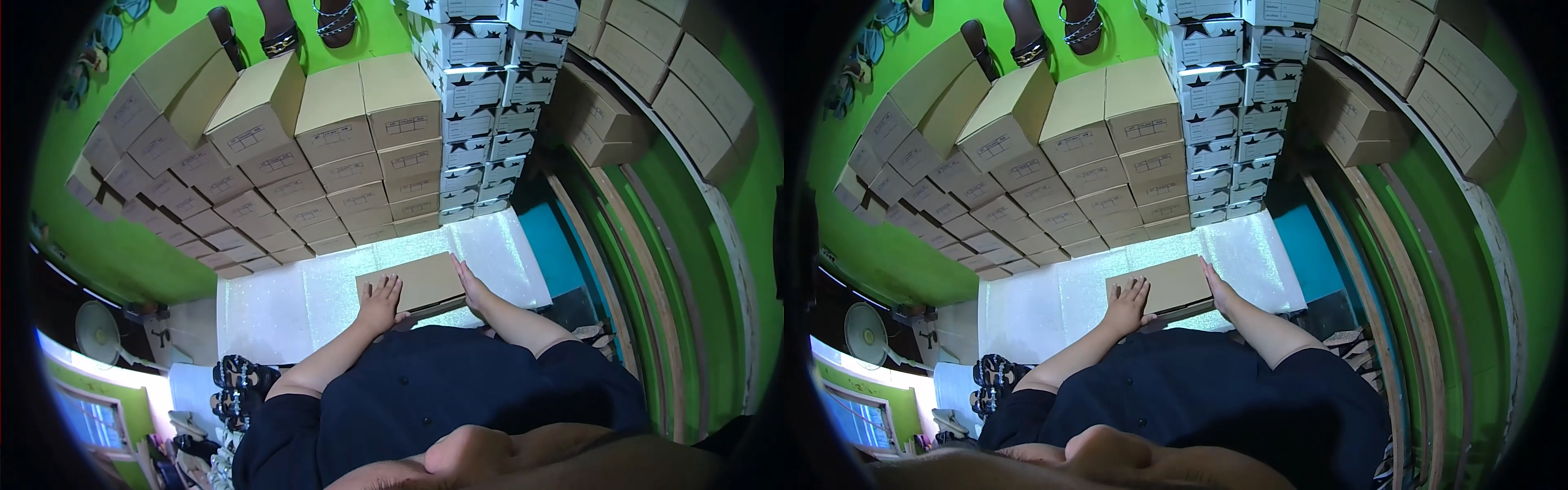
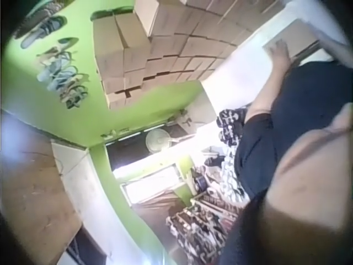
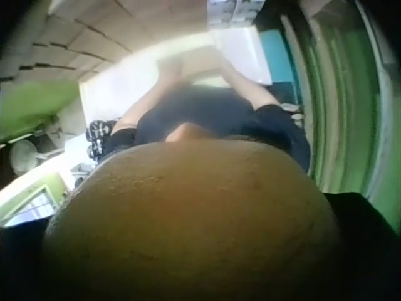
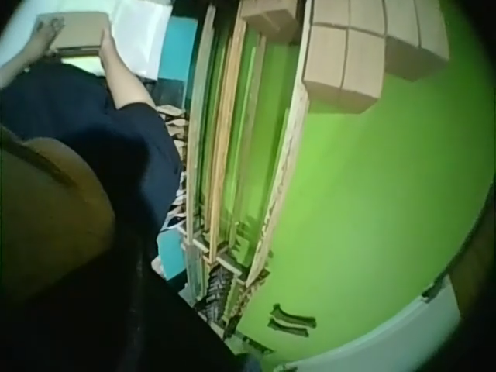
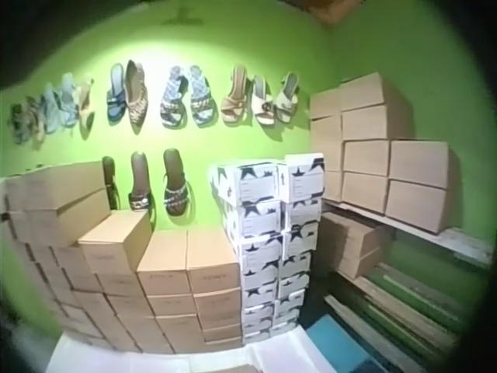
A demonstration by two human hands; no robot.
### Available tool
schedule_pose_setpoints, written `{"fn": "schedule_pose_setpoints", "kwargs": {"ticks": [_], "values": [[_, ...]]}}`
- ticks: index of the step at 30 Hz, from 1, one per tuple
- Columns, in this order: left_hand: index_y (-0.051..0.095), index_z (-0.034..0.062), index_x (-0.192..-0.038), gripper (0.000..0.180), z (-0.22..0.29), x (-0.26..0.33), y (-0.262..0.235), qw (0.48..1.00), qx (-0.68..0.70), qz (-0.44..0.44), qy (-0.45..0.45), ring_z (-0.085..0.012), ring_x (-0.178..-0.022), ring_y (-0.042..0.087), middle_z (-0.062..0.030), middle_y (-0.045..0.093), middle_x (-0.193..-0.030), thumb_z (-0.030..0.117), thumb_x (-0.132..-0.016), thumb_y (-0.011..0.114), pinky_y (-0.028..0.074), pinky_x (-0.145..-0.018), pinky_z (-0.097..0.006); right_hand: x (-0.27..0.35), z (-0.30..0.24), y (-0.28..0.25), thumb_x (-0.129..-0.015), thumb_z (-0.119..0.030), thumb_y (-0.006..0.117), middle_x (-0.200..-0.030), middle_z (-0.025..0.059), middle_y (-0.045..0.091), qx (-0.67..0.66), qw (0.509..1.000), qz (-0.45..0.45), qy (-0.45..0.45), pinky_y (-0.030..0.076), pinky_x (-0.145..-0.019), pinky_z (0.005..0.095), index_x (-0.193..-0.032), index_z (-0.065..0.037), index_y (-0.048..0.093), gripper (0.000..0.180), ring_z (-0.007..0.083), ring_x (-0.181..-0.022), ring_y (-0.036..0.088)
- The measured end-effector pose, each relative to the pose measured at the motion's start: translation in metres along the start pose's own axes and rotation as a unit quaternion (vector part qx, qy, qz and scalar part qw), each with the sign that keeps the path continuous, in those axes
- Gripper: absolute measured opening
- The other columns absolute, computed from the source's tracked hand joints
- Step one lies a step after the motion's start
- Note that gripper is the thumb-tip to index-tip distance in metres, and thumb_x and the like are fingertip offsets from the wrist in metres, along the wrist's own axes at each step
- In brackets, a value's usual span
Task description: Packing finished sandals into individual cardboard boxes and organizing them on a shelf.
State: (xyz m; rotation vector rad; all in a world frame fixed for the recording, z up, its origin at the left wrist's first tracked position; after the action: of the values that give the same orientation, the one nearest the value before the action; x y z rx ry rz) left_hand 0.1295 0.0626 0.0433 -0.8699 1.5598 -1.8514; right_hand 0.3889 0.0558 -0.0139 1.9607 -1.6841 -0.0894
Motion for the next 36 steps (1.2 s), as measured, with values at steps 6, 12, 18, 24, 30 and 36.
{"fn": "schedule_pose_setpoints", "kwargs": {"ticks": [6, 12, 18, 24, 30, 36], "values": [[0.029, 0.0086, -0.155, 0.087, -0.003, 0.002, 0.020, 1.000, 0.008, 0.006, 0.016, -0.0350, -0.150, 0.022, -0.0134, 0.027, -0.162, 0.057, -0.089, 0.060, 0.019, -0.116, -0.064, 0.008, 0.000, 0.006, -0.104, -0.061, 0.019, -0.167, 0.0058, 0.014, 0.016, 1.000, 0.009, -0.003, 0.012, -0.122, 0.0412, -0.161, -0.024, 0.009, 0.068, 0.0249, -0.152, 0.014], [0.027, 0.0088, -0.156, 0.090, -0.013, 0.008, 0.023, 0.999, 0.020, 0.017, 0.034, -0.0404, -0.149, 0.022, -0.0160, 0.024, -0.162, 0.057, -0.088, 0.060, 0.018, -0.116, -0.064, -0.011, 0.032, -0.053, -0.107, -0.045, 0.028, -0.166, 0.0105, 0.016, 0.215, 0.973, 0.035, -0.076, 0.017, -0.121, 0.0438, -0.161, -0.024, 0.009, 0.061, 0.0273, -0.152, 0.017], [0.028, 0.0058, -0.155, 0.095, -0.029, 0.010, 0.042, 0.995, 0.055, 0.068, 0.038, -0.0440, -0.148, 0.022, -0.0187, 0.025, -0.161, 0.059, -0.085, 0.063, 0.022, -0.116, -0.062, 0.022, 0.009, -0.053, -0.088, -0.028, 0.067, -0.163, 0.0168, 0.020, 0.705, 0.678, 0.207, -0.021, 0.017, -0.119, 0.0600, -0.160, -0.027, 0.012, 0.091, 0.0372, -0.151, 0.017], [0.027, 0.0052, -0.155, 0.100, -0.043, 0.017, 0.043, 0.991, 0.086, 0.096, 0.041, -0.0452, -0.148, 0.021, -0.0192, 0.024, -0.161, 0.059, -0.080, 0.067, 0.023, -0.117, -0.059, 0.033, -0.013, -0.018, -0.077, -0.036, 0.078, -0.165, 0.0141, 0.011, 0.795, 0.596, 0.095, -0.069, 0.012, -0.120, 0.0592, -0.159, -0.028, 0.015, 0.103, 0.0356, -0.153, 0.009], [0.022, 0.0059, -0.156, 0.103, -0.068, 0.033, 0.040, 0.985, 0.137, 0.096, 0.040, -0.0457, -0.149, 0.018, -0.0192, 0.021, -0.162, 0.051, -0.078, 0.072, 0.022, -0.118, -0.059, 0.012, -0.039, 0.017, -0.077, -0.029, 0.077, -0.165, 0.0149, 0.012, 0.764, 0.603, -0.007, -0.231, 0.014, -0.121, 0.0572, -0.156, -0.035, 0.024, 0.095, 0.0368, -0.153, 0.009], [0.021, 0.0078, -0.157, 0.091, -0.104, 0.056, 0.046, 0.970, 0.196, 0.141, 0.024, -0.0459, -0.148, 0.019, -0.0186, 0.020, -0.163, 0.037, -0.086, 0.069, 0.021, -0.120, -0.052, 0.009, -0.062, 0.078, -0.066, -0.028, 0.084, -0.165, 0.0153, 0.013, 0.798, 0.513, -0.050, -0.313, 0.013, -0.119, 0.0617, -0.154, -0.036, 0.029, 0.104, 0.0410, -0.152, 0.009]]}}
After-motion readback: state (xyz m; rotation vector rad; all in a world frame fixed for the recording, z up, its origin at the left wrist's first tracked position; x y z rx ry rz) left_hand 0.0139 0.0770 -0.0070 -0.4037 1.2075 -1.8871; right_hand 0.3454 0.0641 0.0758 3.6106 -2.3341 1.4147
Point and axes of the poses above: each hand's wrist, its own x-axis away from the middle knuckle, its own y-axis out of the palm, z = x × y, the point moved 3 cm from there along -x, towards the middle knuckle
